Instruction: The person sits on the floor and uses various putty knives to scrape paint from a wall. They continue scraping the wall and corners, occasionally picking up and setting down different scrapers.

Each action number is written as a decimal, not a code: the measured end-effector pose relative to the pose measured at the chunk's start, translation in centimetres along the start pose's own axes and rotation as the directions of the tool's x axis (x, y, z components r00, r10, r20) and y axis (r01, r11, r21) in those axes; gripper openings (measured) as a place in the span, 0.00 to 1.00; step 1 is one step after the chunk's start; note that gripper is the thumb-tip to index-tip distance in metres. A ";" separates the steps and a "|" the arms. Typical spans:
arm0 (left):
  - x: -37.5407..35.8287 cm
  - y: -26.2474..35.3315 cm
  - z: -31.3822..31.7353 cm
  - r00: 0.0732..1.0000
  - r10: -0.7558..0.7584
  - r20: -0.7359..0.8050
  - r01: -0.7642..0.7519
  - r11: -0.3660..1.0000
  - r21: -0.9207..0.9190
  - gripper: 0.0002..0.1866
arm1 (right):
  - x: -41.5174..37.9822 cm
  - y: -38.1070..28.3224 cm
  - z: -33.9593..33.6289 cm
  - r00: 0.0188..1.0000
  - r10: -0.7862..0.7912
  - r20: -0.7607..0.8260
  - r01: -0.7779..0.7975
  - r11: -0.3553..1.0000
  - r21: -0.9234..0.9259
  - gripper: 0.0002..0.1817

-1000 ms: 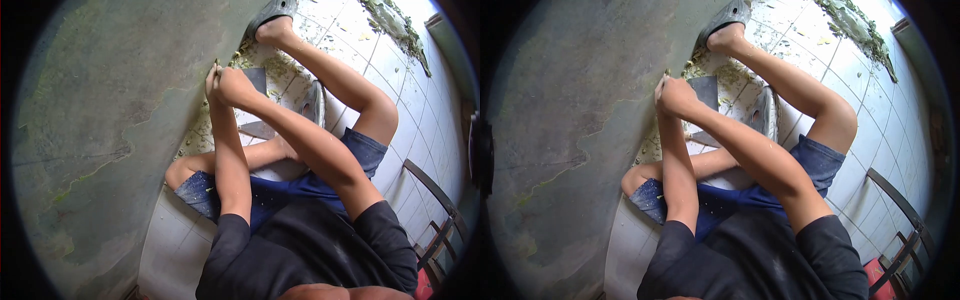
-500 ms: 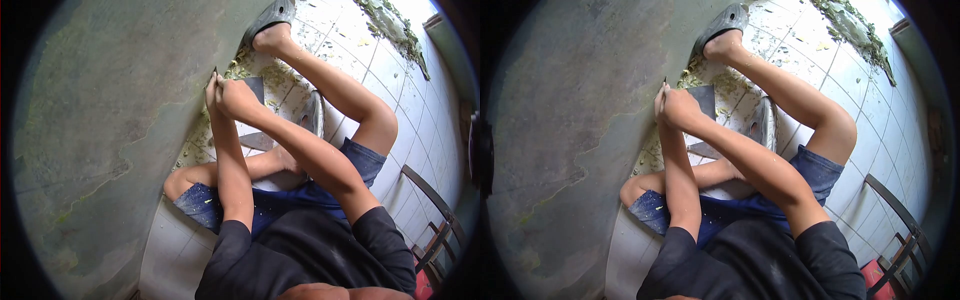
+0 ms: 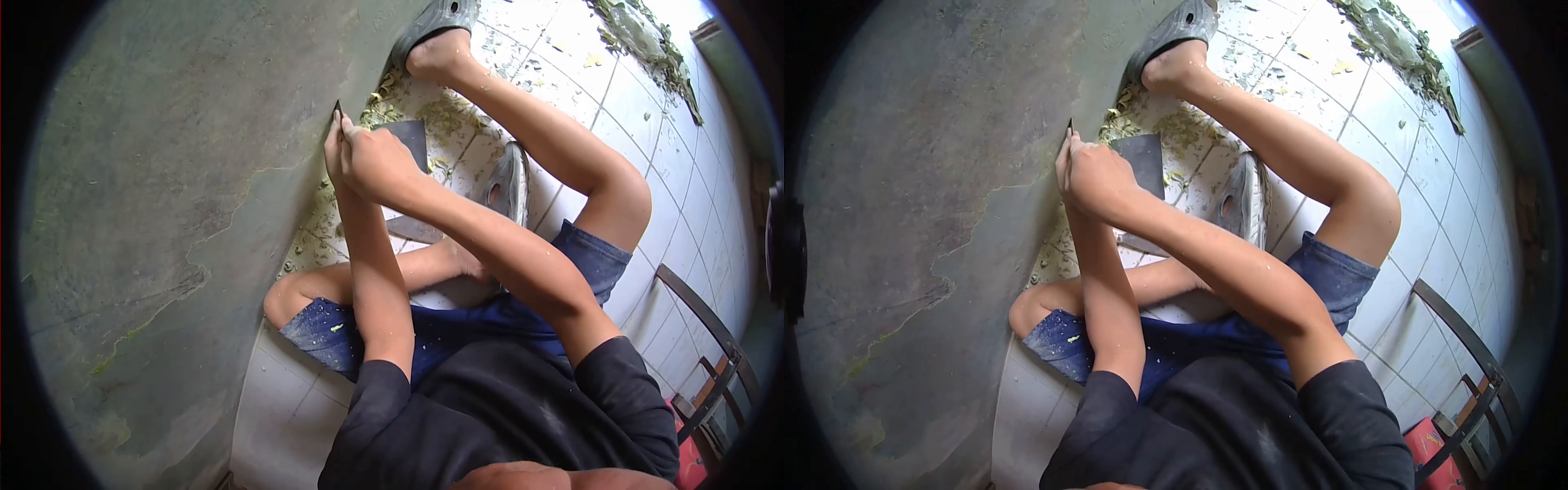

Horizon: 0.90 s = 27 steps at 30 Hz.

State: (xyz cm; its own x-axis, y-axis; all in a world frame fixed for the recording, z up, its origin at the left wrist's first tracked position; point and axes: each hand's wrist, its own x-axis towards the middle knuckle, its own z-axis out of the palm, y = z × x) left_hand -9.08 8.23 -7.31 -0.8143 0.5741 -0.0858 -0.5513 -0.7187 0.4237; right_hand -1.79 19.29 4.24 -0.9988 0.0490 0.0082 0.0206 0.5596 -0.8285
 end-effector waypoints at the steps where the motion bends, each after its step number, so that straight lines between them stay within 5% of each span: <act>1: 0.2 0.4 0.8 1.000 0.005 -0.022 -0.004 1.000 0.029 0.21 | -0.1 -0.2 0.0 0.998 -0.054 -0.041 0.054 0.999 -0.003 0.22; 2: 0.1 0.2 1.4 0.999 0.007 -0.050 -0.005 0.999 0.048 0.21 | -0.3 -0.1 -0.1 0.992 -0.100 -0.074 0.099 0.995 -0.013 0.21; 4: -2.4 -0.6 2.6 0.990 0.006 -0.144 0.006 0.997 0.082 0.21 | 1.5 1.0 0.6 0.998 0.058 0.020 -0.058 0.998 -0.009 0.19; 9: -1.0 -0.4 5.9 0.968 0.038 -0.246 0.010 0.982 0.188 0.21 | -0.5 0.4 -1.7 0.995 -0.103 0.007 0.103 0.995 -0.004 0.25; 12: 3.3 -0.4 -4.9 0.967 0.165 -0.192 -0.096 0.940 0.327 0.20 | 0.5 0.6 -1.4 0.999 -0.021 0.024 0.021 1.000 -0.006 0.26; 16: -1.9 -0.1 10.1 0.944 0.034 -0.327 0.029 0.982 0.185 0.18 | -0.3 -0.4 -1.3 0.995 -0.085 -0.053 0.084 0.996 -0.027 0.23; 18: -1.2 -1.0 5.9 0.931 0.114 -0.347 0.005 0.946 0.326 0.17 | 1.2 0.2 -0.8 0.999 -0.029 0.016 0.029 0.999 -0.013 0.21; 22: -3.2 -4.3 1.3 0.900 0.421 -0.110 -0.158 0.552 0.819 0.16 | 0.2 -0.1 -0.5 0.992 -0.096 -0.077 0.094 0.995 -0.032 0.20; 24: -0.7 -5.3 -2.3 0.861 0.507 0.033 -0.197 0.272 0.942 0.16 | 0.0 0.1 -0.8 0.982 -0.143 -0.120 0.141 0.990 -0.026 0.20; 26: 1.8 -5.8 -5.9 0.825 0.532 0.193 -0.200 -0.045 0.979 0.16 | 1.3 0.1 -1.3 1.000 -0.028 -0.001 0.028 0.999 -0.033 0.21; 27: 2.5 -8.8 1.4 0.318 0.939 0.134 0.141 -0.186 0.972 0.15 | 1.3 0.1 -1.7 0.999 -0.035 -0.015 0.035 0.999 -0.041 0.21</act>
State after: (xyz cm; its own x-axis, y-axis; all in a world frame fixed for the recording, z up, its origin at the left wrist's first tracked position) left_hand -6.01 16.47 -9.99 -0.7524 -0.4394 0.4907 0.1646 0.5959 0.7860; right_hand -2.97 20.81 5.11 -0.9981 0.0416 0.0460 -0.0123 0.5945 -0.8040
